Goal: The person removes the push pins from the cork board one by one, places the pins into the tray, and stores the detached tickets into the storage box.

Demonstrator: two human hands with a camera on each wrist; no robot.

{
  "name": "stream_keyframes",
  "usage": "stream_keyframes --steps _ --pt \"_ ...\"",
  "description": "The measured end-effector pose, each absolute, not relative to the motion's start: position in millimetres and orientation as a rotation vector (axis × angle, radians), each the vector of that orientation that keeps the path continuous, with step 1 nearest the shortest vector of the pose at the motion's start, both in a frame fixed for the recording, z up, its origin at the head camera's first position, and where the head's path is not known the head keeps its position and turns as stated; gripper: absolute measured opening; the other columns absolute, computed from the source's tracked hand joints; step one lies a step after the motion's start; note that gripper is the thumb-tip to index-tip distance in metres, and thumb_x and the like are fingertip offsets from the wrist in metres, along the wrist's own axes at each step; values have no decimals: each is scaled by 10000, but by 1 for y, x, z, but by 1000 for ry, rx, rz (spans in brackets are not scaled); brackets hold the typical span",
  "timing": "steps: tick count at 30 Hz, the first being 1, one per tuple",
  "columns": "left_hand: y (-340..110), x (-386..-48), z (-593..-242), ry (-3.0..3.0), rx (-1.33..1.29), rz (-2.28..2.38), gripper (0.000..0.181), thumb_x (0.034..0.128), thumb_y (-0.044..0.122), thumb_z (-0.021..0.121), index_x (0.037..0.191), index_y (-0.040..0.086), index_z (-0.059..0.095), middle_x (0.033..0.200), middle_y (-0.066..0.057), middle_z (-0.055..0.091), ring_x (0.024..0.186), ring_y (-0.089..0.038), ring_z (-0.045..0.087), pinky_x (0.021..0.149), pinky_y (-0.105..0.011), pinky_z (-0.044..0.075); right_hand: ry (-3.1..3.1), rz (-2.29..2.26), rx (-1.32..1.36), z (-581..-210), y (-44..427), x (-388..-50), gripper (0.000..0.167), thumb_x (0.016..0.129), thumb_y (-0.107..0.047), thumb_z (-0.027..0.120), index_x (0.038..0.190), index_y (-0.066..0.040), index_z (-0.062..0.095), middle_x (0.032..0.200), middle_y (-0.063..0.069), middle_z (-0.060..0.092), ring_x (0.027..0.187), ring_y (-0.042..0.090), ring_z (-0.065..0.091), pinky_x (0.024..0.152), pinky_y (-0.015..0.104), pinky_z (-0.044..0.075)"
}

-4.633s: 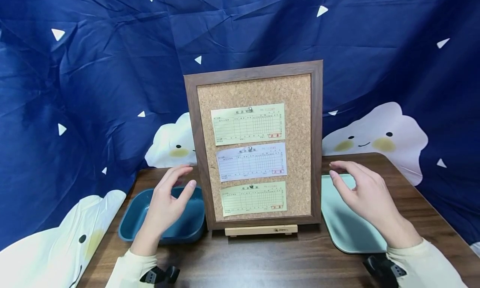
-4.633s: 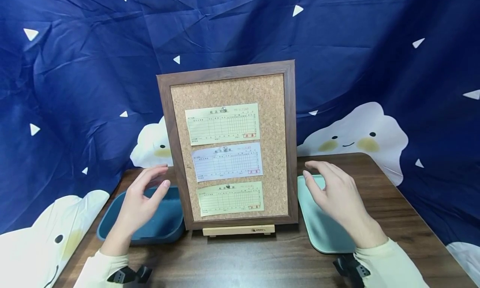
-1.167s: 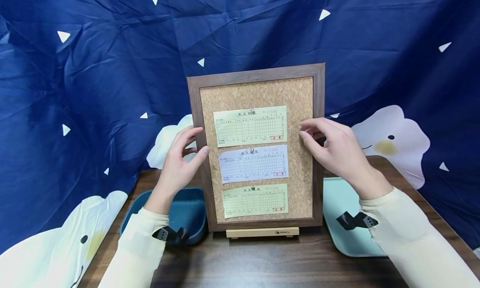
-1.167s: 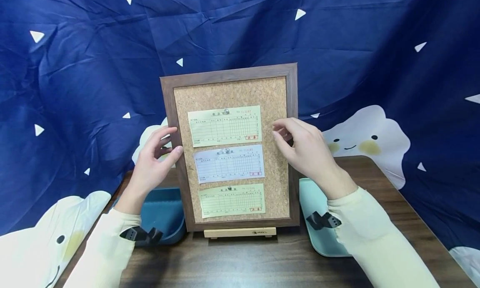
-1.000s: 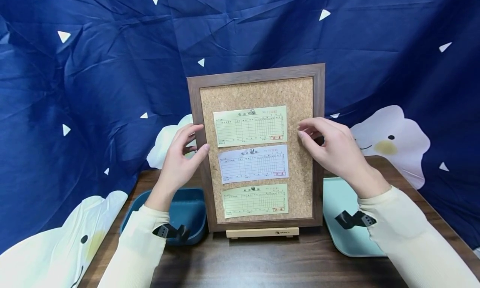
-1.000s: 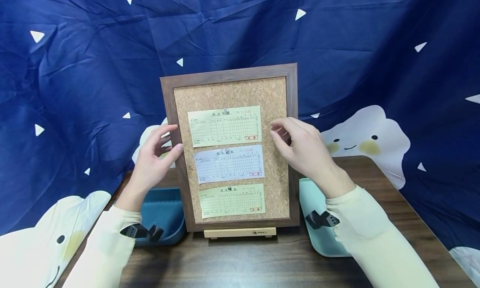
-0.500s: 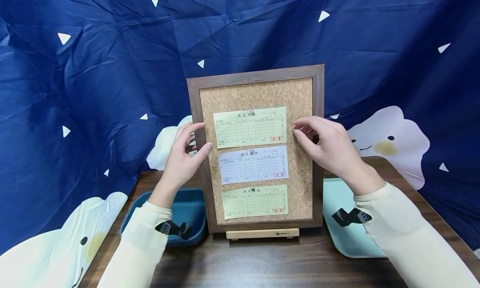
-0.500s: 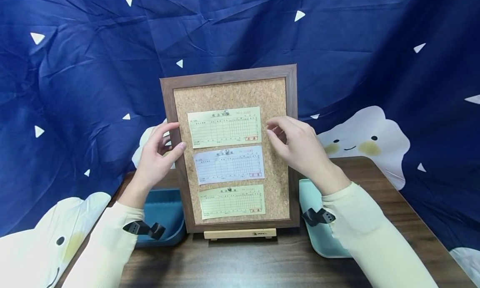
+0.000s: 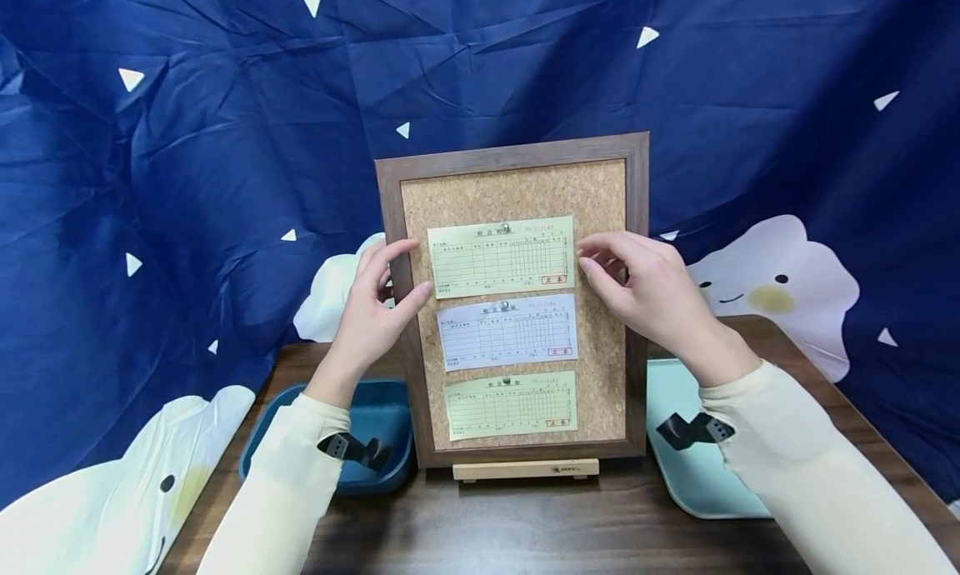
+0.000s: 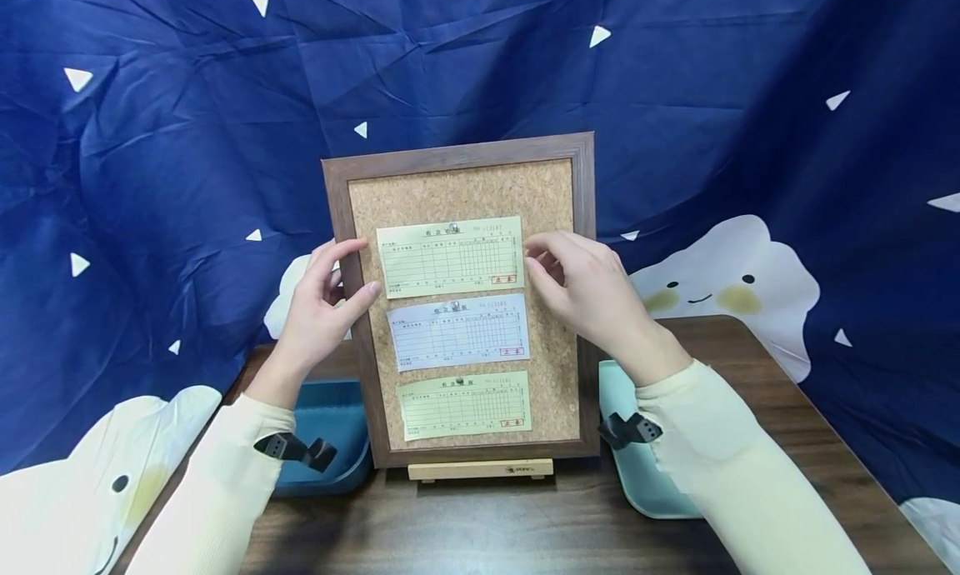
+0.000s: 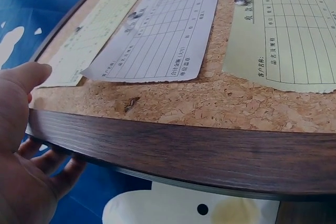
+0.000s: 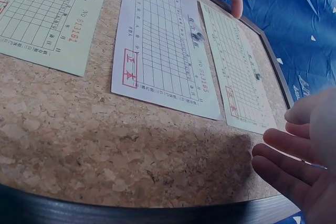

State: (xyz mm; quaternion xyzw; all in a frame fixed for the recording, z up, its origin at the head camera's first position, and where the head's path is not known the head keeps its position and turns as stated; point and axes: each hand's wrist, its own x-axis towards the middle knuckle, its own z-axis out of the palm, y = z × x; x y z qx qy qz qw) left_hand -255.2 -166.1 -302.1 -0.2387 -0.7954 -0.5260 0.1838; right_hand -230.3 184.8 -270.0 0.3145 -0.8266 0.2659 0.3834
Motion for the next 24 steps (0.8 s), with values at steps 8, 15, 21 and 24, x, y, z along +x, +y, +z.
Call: stream_keyframes --steps 8,15,21,24 --pt "-163 -259 -300 -2254 -671 -1458 583 998 197 770 1543 181 565 1679 -124 267 1368 -264 446 1055 -509 467 -2114 685 826 -268 178 -235 176 962 43 734 1135 30 763 964 135 789 790 224 735 673 432 616" --pt "-160 -262 -297 -2246 -690 -1425 599 990 191 782 1548 177 563 1607 -157 268 1259 -278 442 996 -449 437 -2088 688 823 -266 173 -240 167 963 17 740 1125 45 766 929 141 787 774 231 722 688 363 575" --pt "-157 -265 -297 -2243 -683 -1410 621 986 202 786 1561 211 553 1659 -161 228 1362 -276 421 1099 -506 418 -2100 740 804 -263 165 -245 159 980 -4 721 1125 39 770 920 140 786 767 229 704 698 327 531" --pt "-156 -267 -297 -2239 -691 -1396 640 986 202 785 1577 223 539 1629 -167 248 1333 -286 416 1083 -515 422 -2107 746 809 -262 161 -246 156 988 -13 712 1126 32 769 930 141 784 770 235 695 700 368 534"
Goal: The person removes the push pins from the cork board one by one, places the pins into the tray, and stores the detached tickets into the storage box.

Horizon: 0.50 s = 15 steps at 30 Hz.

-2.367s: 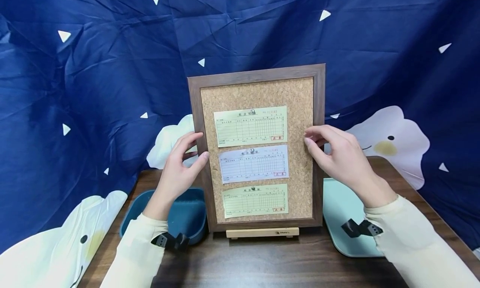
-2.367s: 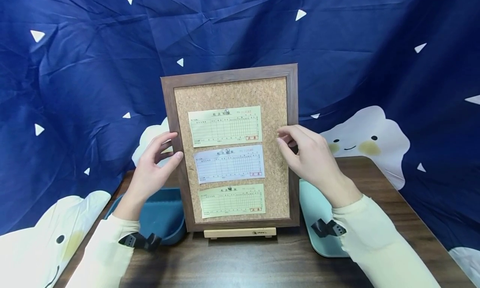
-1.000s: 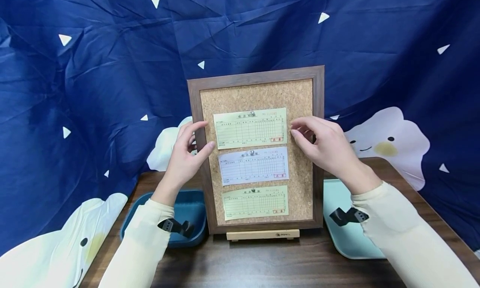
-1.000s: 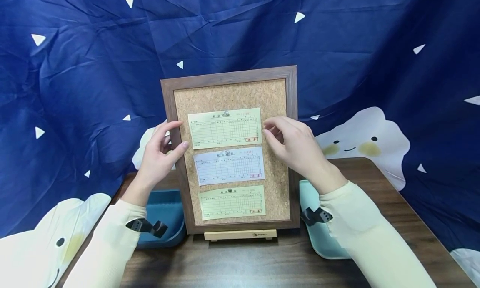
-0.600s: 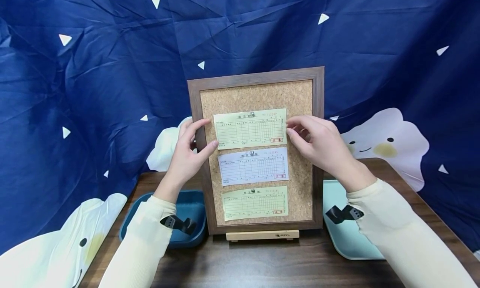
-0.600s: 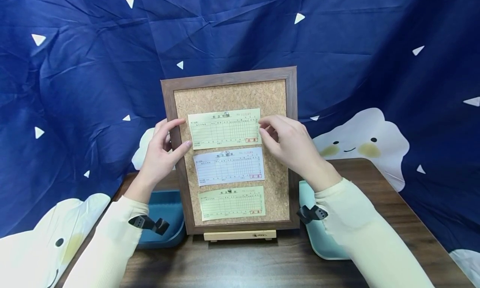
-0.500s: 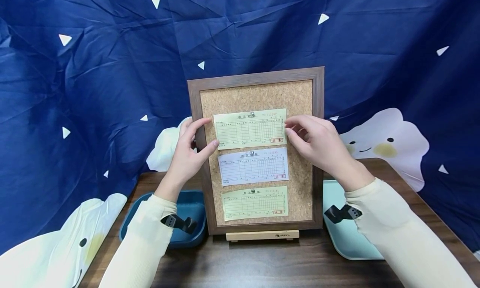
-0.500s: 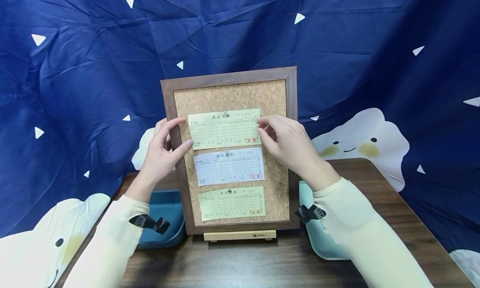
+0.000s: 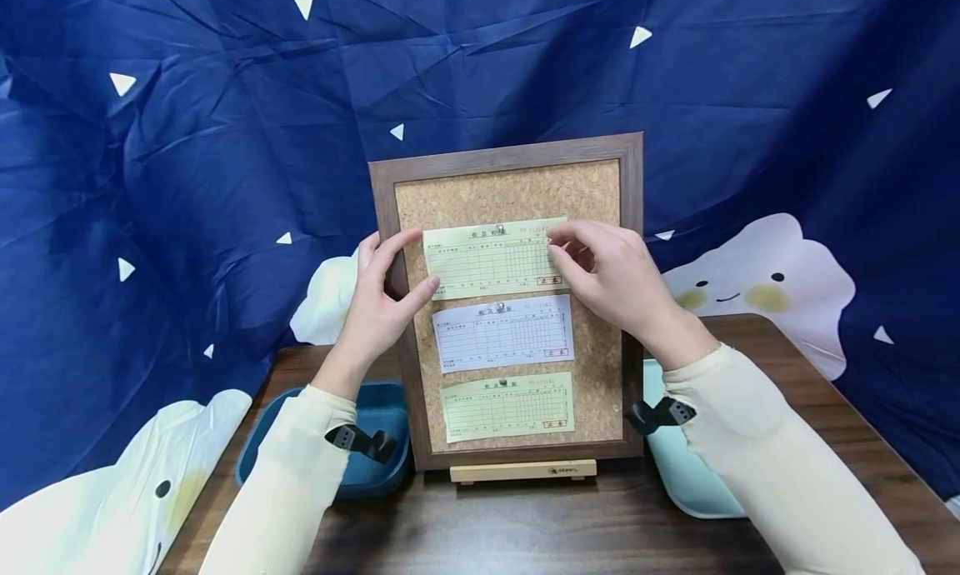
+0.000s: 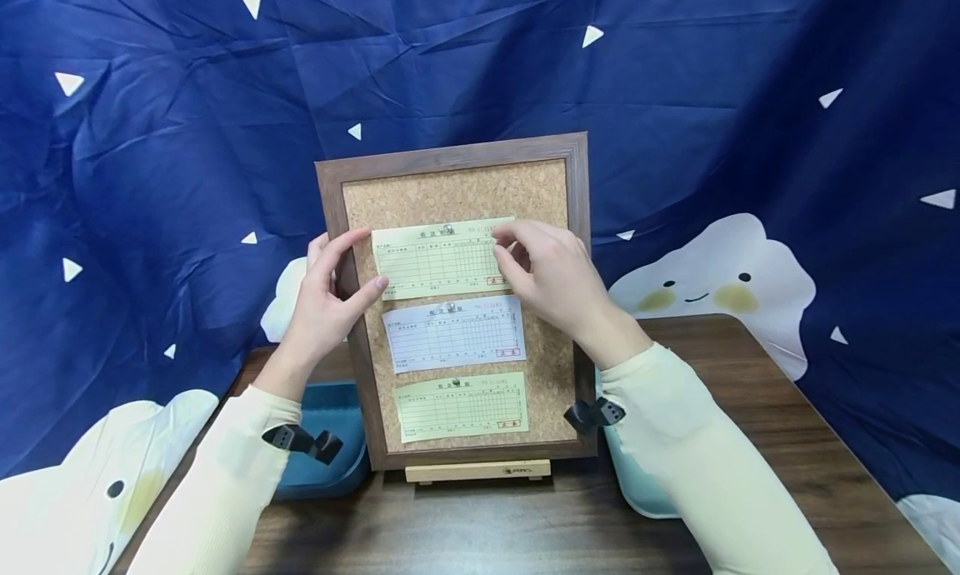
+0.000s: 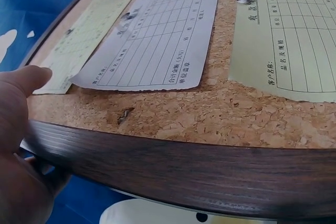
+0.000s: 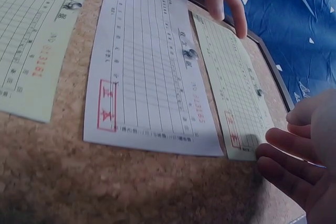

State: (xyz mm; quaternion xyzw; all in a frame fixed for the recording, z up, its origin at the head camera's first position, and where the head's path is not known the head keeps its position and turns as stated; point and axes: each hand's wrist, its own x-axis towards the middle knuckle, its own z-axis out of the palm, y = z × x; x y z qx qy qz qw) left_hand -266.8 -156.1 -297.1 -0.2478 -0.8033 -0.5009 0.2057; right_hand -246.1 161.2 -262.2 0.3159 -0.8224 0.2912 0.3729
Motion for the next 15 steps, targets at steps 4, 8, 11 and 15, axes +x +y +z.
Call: stream_keyframes --steps 4,8,11,15 --pt "-155 -269 -298 -2226 -710 -1381 673 988 195 783 1603 238 514 1586 -162 261 1326 -271 398 1058 -483 427 -2101 749 821 -260 157 -247 159 988 -17 716 1132 24 769 939 135 785 765 231 690 702 383 539" --pt "-153 -271 -299 -2216 -716 -1375 710 991 189 779 1632 265 480 1594 -155 245 1353 -262 375 1087 -500 425 -2106 772 819 -258 153 -248 169 998 -25 710 1150 17 770 944 126 785 771 221 687 712 376 538" --pt "-152 -271 -299 -2213 -702 -1378 712 998 198 771 1639 279 472 1635 -150 216 1404 -265 341 1135 -535 402 -2127 792 808 -257 148 -250 176 1014 -37 692 1162 12 773 952 128 787 779 226 692 725 387 546" --pt "-150 -271 -300 -2203 -680 -1385 675 1006 193 765 1622 260 499 1677 -147 186 1483 -278 281 1184 -579 362 -2148 812 784 -255 142 -253 181 1022 -49 679 1161 6 781 958 129 788 784 231 688 739 387 544"
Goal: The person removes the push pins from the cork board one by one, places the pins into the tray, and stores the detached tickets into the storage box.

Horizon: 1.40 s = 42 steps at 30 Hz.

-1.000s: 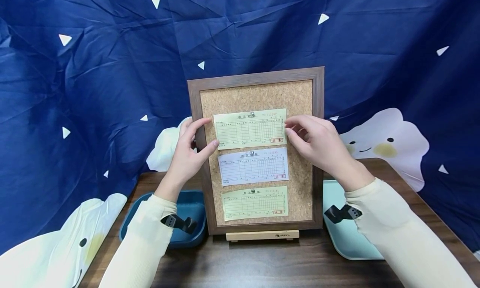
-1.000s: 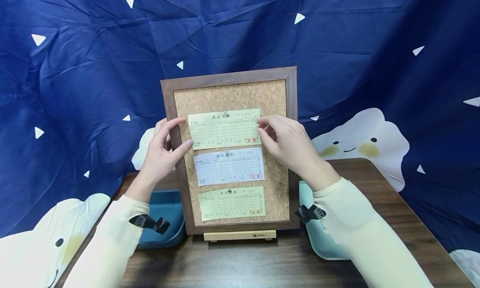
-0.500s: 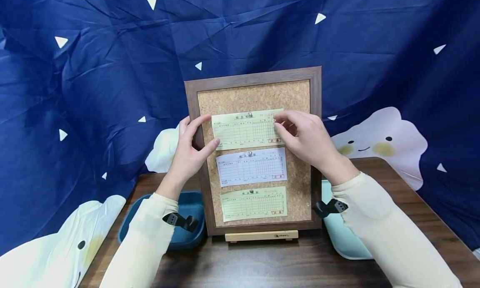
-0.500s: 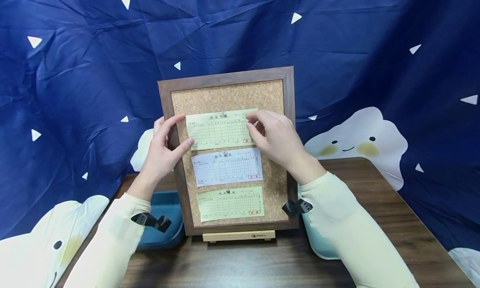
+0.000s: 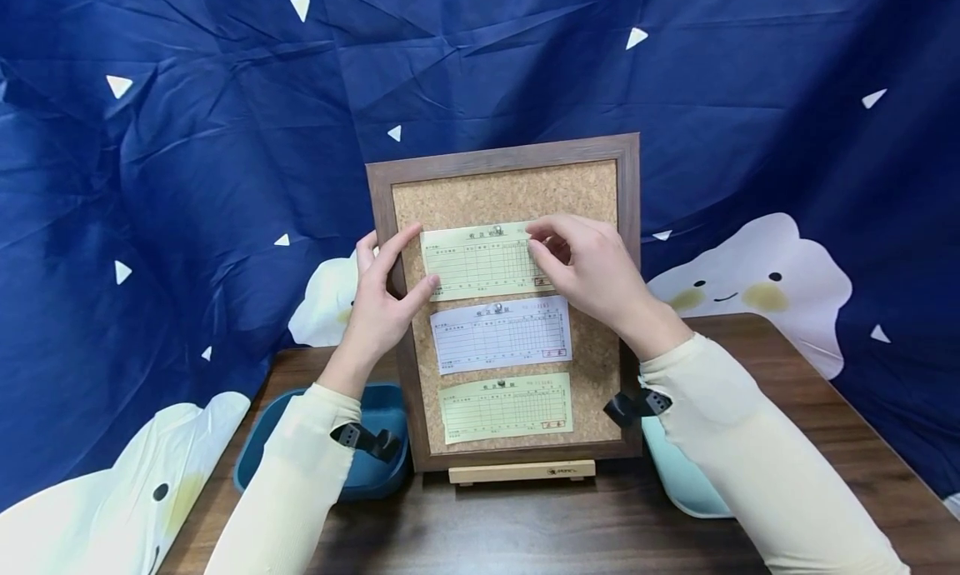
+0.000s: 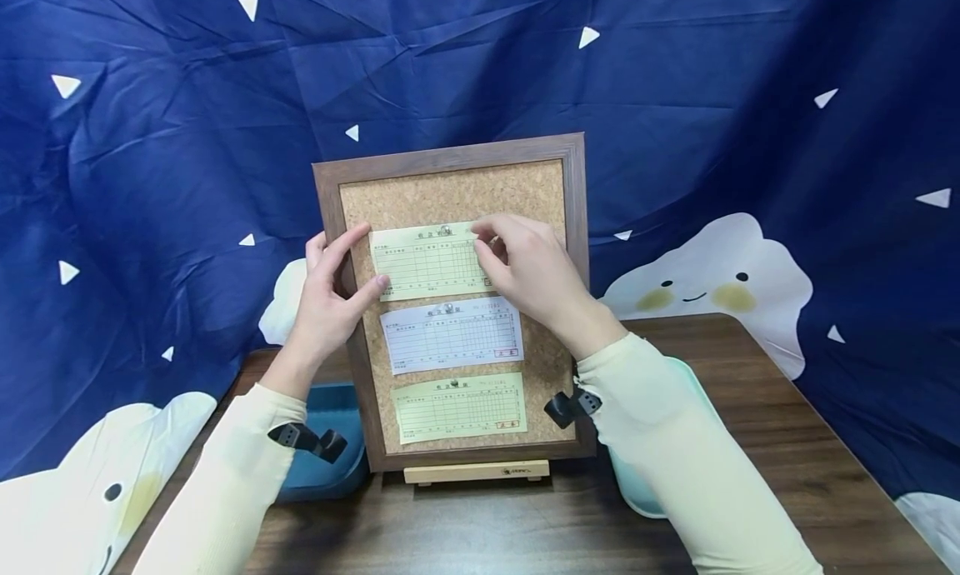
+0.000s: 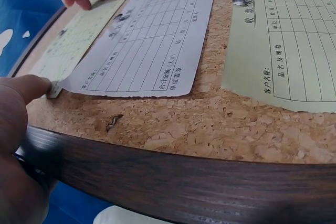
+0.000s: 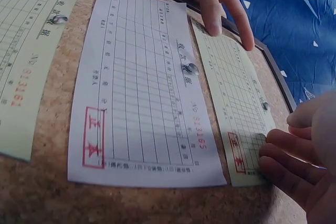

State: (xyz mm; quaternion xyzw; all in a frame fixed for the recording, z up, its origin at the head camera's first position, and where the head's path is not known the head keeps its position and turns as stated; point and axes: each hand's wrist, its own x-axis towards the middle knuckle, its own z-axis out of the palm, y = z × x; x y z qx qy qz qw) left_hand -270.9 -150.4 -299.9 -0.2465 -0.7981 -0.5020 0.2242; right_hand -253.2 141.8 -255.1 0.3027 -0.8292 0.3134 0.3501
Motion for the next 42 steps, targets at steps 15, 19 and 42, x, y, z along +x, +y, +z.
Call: stream_keyframes --steps 15,19,42 --pt "-148 -271 -301 -2168 -687 -1374 584 1006 158 770 1555 199 578 1662 -153 213 1524 -274 238 1178 -578 360 -2176 846 789 -249 131 -257 180 1030 -49 662 1150 29 771 958 145 786 785 241 699 743 400 573" --pt "-147 -271 -299 -2164 -687 -1362 551 999 154 779 1521 183 604 1652 -149 226 1526 -272 234 1199 -579 322 -2179 859 773 -249 132 -257 180 1034 -54 659 1152 21 773 965 143 787 794 238 697 748 395 571" --pt "-146 -268 -297 -2204 -622 -1423 295 1004 200 759 1246 53 676 1649 -168 190 1545 -341 239 1214 -607 313 -2162 886 738 -252 125 -259 169 1017 -40 672 1132 31 773 917 139 763 759 244 648 728 333 494"
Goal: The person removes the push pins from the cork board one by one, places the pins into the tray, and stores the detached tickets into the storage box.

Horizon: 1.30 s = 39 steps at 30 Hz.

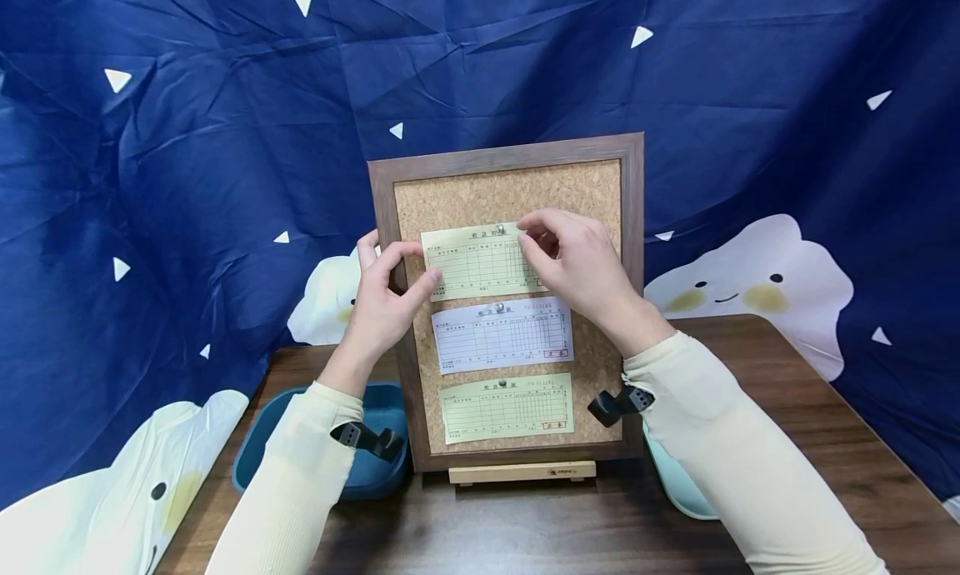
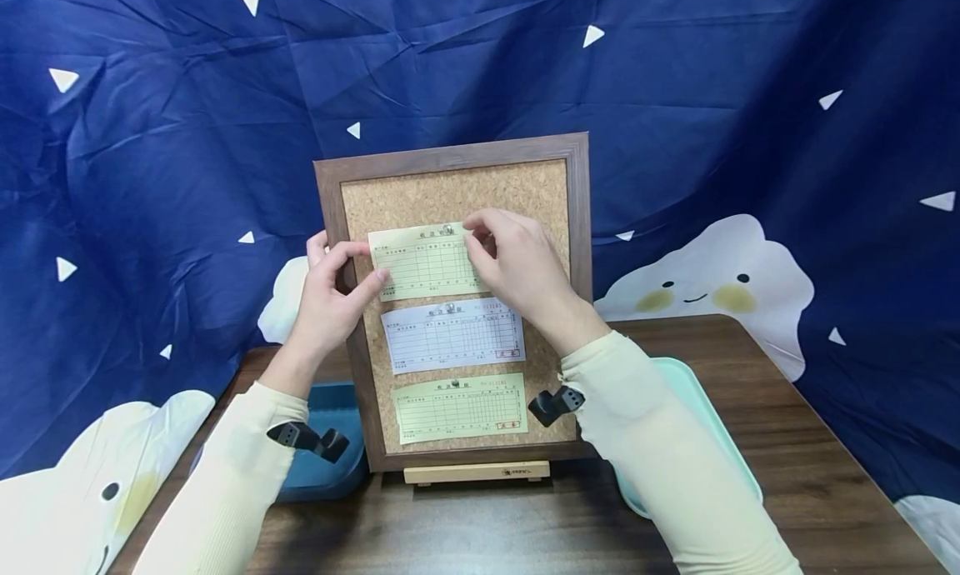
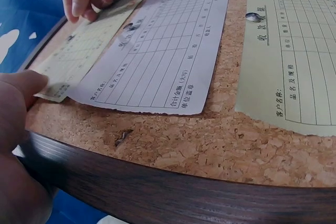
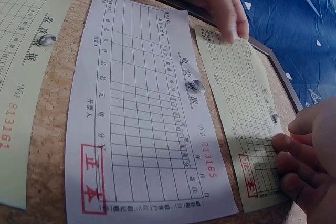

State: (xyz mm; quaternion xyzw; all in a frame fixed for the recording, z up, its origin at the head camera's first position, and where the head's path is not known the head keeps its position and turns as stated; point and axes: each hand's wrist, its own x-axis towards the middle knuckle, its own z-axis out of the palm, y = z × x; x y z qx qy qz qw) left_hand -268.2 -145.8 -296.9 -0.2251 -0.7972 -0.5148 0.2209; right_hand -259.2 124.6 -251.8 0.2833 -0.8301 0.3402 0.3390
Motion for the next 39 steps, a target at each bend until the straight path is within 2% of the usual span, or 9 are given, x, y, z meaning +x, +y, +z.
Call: stream_keyframes --steps 4,11,15,20,22,32,36,39 --pt "-145 -268 -297 -2176 -602 -1456 254 1033 221 719 1203 34 701 1627 -189 212 1553 -345 226 1206 -571 332 -2163 887 713 -252 122 -259 167 1019 -49 676 1127 25 778 910 141 758 766 260 639 737 353 488" --pt "-144 -270 -298 -2127 -615 -1488 224 1052 205 687 1137 0 720 1512 -185 279 1389 -283 340 1043 -390 387 -2163 865 681 -252 116 -258 153 1013 -63 695 1108 12 788 889 134 770 763 270 668 750 383 518" --pt "-144 -270 -298 -2130 -613 -1472 226 1053 209 687 1127 0 729 1489 -185 294 1378 -262 318 1046 -409 378 -2171 852 672 -251 113 -259 147 1016 -79 706 1104 6 787 907 133 787 778 266 705 761 399 558" --pt "-143 -270 -300 -2131 -606 -1474 218 1052 206 691 1125 5 732 1403 -142 292 1303 -245 288 981 -390 356 -2203 870 644 -251 110 -259 146 1023 -86 704 1108 1 785 910 133 783 791 267 704 767 398 559" --pt "-143 -270 -300 -2121 -610 -1477 208 1051 196 691 1116 2 729 1356 -126 282 1239 -249 301 921 -371 350 -2213 873 635 -250 108 -260 148 1026 -88 696 1107 -1 784 902 132 779 791 266 698 774 396 548" --pt "-142 -270 -300 -2126 -618 -1452 193 1061 198 686 1110 14 714 1313 -111 296 1182 -237 363 887 -368 383 -2211 869 617 -248 103 -262 137 1017 -93 698 1078 0 779 825 123 760 746 272 657 735 379 502" --pt "-142 -270 -299 -2125 -618 -1437 188 1057 207 696 1107 27 717 1281 -93 317 1152 -217 381 860 -360 384 -2206 845 624 -248 102 -264 136 1011 -92 706 1080 4 774 838 128 772 753 279 675 742 396 531" --pt "-142 -270 -299 -2131 -615 -1430 182 1055 215 700 1104 40 720 1226 -63 318 1066 -201 383 793 -351 368 -2209 841 624 -249 100 -264 136 1009 -86 710 1089 8 767 858 135 781 766 283 694 745 411 553"
